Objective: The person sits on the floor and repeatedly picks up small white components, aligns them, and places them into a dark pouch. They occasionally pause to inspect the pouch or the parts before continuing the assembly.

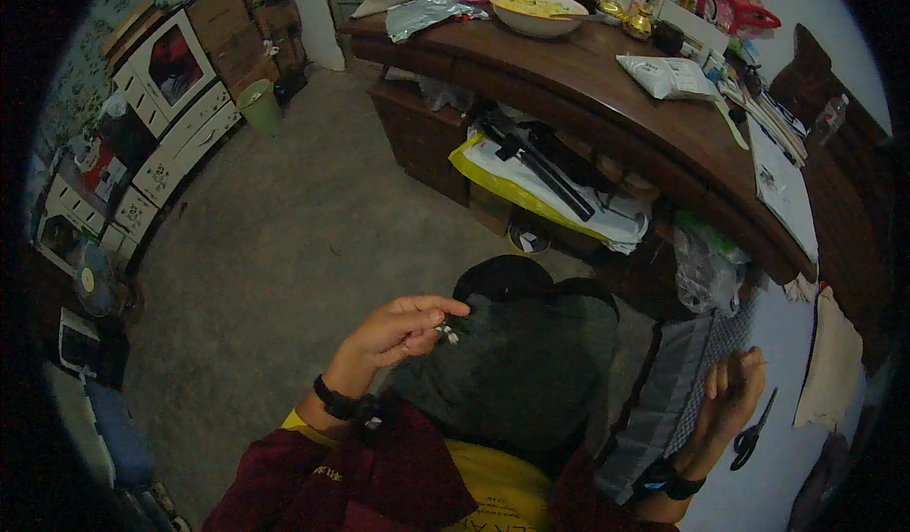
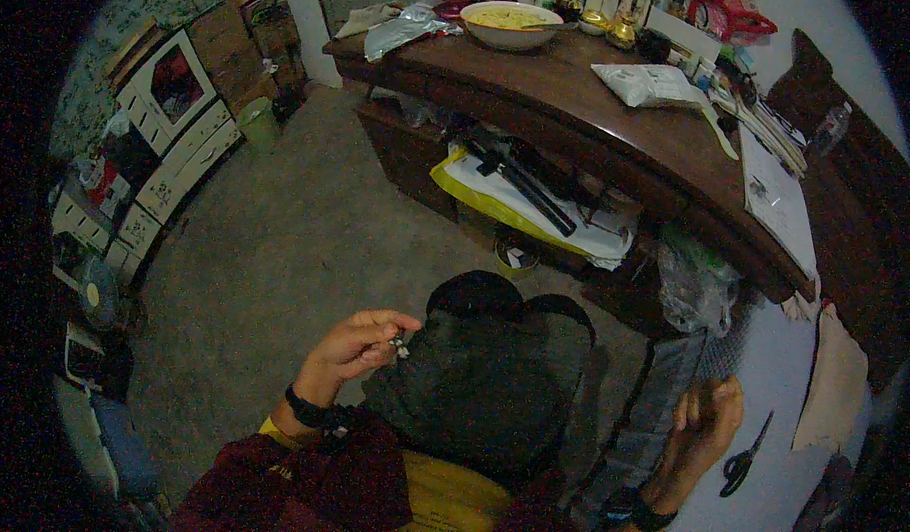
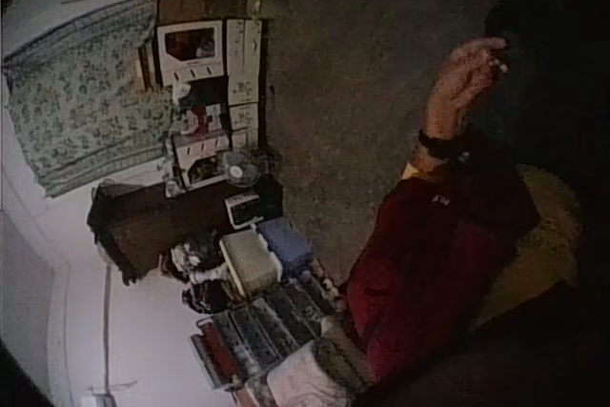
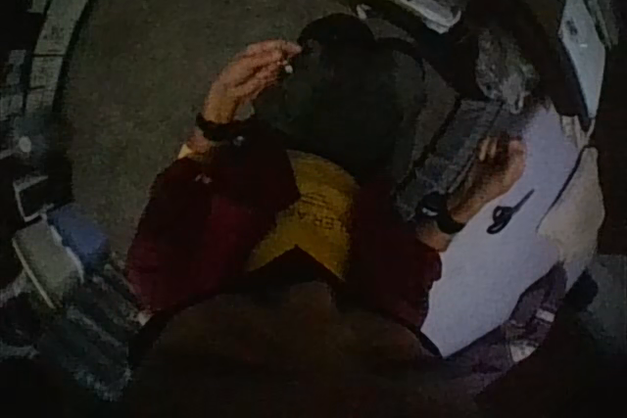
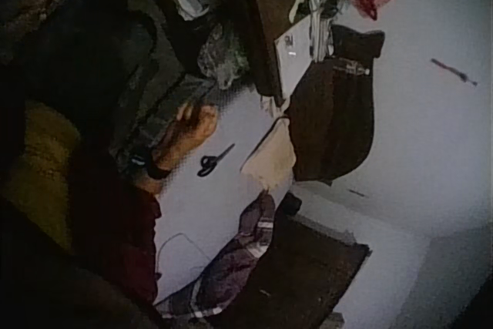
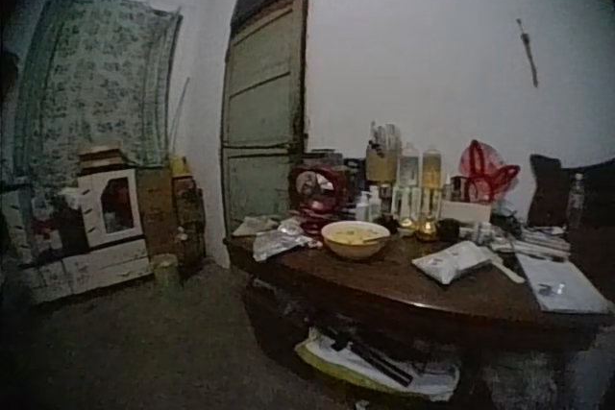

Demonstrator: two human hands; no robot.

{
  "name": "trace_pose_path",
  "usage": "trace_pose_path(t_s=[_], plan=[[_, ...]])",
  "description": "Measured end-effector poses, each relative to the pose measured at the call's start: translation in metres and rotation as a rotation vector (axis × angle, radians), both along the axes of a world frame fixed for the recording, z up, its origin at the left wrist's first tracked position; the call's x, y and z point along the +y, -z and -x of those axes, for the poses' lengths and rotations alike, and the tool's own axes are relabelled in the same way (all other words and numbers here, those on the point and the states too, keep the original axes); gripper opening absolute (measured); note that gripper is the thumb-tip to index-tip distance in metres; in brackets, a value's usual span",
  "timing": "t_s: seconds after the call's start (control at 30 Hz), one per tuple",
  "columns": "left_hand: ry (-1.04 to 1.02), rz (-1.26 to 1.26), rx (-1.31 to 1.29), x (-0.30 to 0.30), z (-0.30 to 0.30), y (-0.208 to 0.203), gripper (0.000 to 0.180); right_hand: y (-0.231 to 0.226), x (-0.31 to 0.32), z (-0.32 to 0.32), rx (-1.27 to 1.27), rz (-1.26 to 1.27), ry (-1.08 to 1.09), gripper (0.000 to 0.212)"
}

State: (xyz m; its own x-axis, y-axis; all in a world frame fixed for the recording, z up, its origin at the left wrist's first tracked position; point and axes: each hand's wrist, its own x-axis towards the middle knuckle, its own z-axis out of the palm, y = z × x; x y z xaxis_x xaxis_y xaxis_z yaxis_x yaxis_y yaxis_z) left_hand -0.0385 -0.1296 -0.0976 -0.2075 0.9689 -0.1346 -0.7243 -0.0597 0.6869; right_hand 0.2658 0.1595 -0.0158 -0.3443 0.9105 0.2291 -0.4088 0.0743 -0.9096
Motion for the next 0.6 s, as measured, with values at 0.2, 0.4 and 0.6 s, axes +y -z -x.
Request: trace_pose_path(t_s=[0.2, 0.4, 0.6], plan=[[-0.435, 0.367, 0.601, 0.016, -0.015, -0.008, 0.024, -0.005, -0.009, 0.001, -0.093, -0.023, 0.094, 0.026], [-0.642, 0.121, -0.113, 0.022, -0.007, -0.001, 0.023, -0.003, -0.014, -0.006, -0.114, -0.149, 0.014, 0.027], [-0.374, -0.240, -0.482, 0.016, -0.006, 0.010, 0.029, 0.005, -0.011, -0.009, -0.113, -0.046, 0.011, 0.027]])
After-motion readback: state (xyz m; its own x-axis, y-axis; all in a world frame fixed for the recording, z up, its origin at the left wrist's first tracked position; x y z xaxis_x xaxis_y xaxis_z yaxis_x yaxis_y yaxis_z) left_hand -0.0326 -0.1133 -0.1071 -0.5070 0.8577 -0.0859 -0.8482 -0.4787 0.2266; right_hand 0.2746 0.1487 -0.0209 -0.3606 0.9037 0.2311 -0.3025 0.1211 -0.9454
